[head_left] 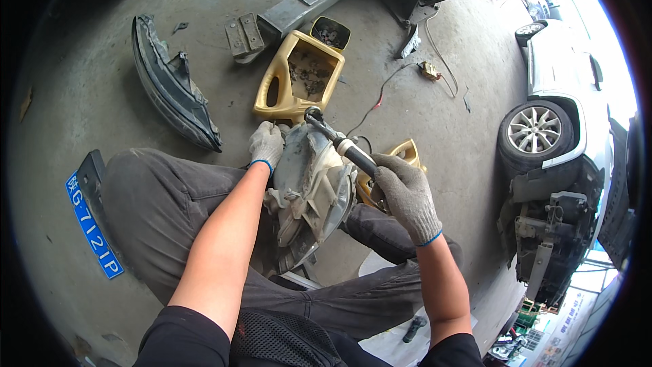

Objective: The person sits on the garage floor and uses a soldering iron to work on the internal components of a car headlight assembly. They repeatedly apply heat to specific areas while holding the unit steady.

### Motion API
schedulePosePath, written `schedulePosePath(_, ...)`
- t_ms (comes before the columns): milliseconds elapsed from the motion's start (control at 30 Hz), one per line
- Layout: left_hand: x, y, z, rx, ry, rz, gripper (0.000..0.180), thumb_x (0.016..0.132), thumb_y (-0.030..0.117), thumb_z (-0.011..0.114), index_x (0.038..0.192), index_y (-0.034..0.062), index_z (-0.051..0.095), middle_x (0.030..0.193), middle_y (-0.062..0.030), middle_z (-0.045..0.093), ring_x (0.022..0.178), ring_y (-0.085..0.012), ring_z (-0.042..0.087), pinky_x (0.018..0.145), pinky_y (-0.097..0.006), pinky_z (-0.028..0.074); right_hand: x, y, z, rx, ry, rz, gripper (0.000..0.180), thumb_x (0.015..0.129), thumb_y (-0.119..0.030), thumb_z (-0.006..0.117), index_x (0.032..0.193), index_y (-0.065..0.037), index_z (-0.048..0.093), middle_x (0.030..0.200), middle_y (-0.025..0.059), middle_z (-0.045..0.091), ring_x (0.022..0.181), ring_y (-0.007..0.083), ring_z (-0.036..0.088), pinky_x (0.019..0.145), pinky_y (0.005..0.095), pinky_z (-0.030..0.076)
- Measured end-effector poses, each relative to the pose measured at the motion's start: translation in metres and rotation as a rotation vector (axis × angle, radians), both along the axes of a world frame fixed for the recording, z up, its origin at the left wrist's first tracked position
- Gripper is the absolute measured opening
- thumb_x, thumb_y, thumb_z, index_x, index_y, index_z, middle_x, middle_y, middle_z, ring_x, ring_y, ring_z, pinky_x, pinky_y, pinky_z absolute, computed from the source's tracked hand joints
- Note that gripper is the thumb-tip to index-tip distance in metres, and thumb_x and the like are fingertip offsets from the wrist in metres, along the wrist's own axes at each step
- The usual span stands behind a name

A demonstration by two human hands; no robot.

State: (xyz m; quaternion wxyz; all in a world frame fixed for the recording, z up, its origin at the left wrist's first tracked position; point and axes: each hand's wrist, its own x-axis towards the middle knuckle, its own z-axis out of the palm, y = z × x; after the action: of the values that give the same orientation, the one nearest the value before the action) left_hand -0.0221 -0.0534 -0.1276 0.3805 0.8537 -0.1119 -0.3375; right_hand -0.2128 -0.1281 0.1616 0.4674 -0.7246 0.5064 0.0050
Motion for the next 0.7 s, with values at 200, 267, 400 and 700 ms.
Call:
schedulePosePath(200, 0.001, 0.001, 0.001, -0.003, -0.011, -0.015, 0.029, 0.094, 0.030, 0.051, 0.104, 0.0082, 0.066, 0.102, -0.0187, 0.069, 0.098, -0.0368, 0.066, 0.087, -0.046, 0.052, -0.003, -0.001, -0.003, 0.014, -0.004, -0.006, 0.035, 0.092, -0.019, 0.052, 0.117, 0.002, 0.065, 0.069, 0.0055, 0.062, 0.062, 0.0104, 0.059, 0.060, 0.0265, 0.048)
schedulePosePath(267, 0.001, 0.001, 0.006, -0.010, 0.034, -0.013, 0.028, 0.094, 0.030, 0.051, 0.103, 0.0079, 0.066, 0.101, -0.0185, 0.070, 0.097, -0.0362, 0.066, 0.086, -0.045, 0.052, -0.005, 0.000, -0.003, 0.040, -0.019, -0.043, 0.036, 0.092, -0.019, 0.052, 0.117, 0.002, 0.065, 0.069, 0.0057, 0.062, 0.063, 0.0103, 0.059, 0.061, 0.0268, 0.049)
schedulePosePath(400, 0.000, 0.001, 0.013, -0.013, 0.024, 0.004, 0.028, 0.094, 0.029, 0.051, 0.100, 0.0067, 0.066, 0.094, -0.0165, 0.070, 0.088, -0.0316, 0.069, 0.082, -0.043, 0.054, -0.006, 0.001, -0.004, 0.057, -0.019, -0.047, 0.036, 0.092, -0.019, 0.052, 0.118, 0.002, 0.065, 0.070, 0.0061, 0.063, 0.064, 0.0105, 0.060, 0.062, 0.0272, 0.049)
schedulePosePath(700, -0.001, 0.001, 0.013, -0.018, 0.095, 0.031, 0.027, 0.093, 0.029, 0.052, 0.099, 0.0068, 0.065, 0.089, -0.0137, 0.071, 0.083, -0.0264, 0.070, 0.079, -0.040, 0.054, -0.012, 0.002, -0.005, 0.055, -0.060, -0.062, 0.036, 0.091, -0.017, 0.052, 0.118, 0.003, 0.065, 0.072, 0.0071, 0.063, 0.065, 0.0121, 0.060, 0.064, 0.0281, 0.049)
